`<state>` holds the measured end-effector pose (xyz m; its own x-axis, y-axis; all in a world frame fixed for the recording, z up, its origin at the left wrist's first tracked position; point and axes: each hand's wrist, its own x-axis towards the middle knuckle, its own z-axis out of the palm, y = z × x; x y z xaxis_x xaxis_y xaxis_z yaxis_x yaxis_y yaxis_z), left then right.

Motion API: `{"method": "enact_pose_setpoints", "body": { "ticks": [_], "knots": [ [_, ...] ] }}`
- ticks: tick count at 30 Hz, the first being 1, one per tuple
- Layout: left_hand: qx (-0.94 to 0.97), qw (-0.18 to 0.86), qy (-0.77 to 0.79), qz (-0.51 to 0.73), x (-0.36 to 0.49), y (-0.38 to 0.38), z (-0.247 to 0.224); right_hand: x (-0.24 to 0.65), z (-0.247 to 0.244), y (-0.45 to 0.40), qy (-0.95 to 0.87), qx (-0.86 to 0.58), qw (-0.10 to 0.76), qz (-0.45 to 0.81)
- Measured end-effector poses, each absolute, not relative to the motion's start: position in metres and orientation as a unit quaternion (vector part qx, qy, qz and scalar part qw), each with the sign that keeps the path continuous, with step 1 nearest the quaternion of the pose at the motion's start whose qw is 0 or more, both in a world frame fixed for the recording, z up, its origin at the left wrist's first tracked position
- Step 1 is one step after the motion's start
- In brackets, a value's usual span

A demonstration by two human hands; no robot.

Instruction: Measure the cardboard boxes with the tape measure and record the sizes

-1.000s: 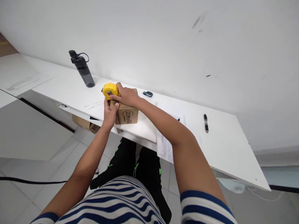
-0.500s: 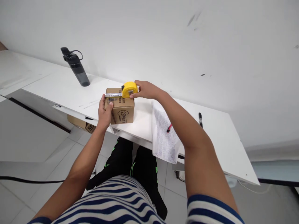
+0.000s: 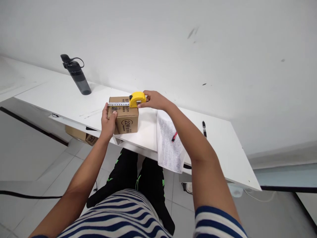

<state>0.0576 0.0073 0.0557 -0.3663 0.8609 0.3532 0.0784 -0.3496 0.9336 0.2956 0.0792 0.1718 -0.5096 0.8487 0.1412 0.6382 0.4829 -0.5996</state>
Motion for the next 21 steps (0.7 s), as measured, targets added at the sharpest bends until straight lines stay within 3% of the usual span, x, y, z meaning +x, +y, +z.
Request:
{"method": "enact_pose_setpoints", "body": {
  "ticks": [7, 14, 18, 21],
  "knots": [
    [0.479, 0.310, 0.480, 0.667, 0.064, 0.000, 0.061, 0.202, 0.173, 0.070, -0.868, -0.387, 0.204, 0.236],
    [0.432, 0.300, 0.559, 0.641, 0.091, -0.049, 0.063, 0.200, 0.168, 0.062, -0.808, -0.449, 0.333, 0.183],
    [0.483, 0.202, 0.536, 0.662, 0.052, -0.019, 0.079, 0.202, 0.155, 0.056, -0.793, -0.497, 0.325, 0.139],
    [0.555, 0.264, 0.484, 0.623, 0.022, 0.023, 0.082, 0.190, 0.148, 0.055, -0.791, -0.510, 0.315, 0.127]
  ]
}}
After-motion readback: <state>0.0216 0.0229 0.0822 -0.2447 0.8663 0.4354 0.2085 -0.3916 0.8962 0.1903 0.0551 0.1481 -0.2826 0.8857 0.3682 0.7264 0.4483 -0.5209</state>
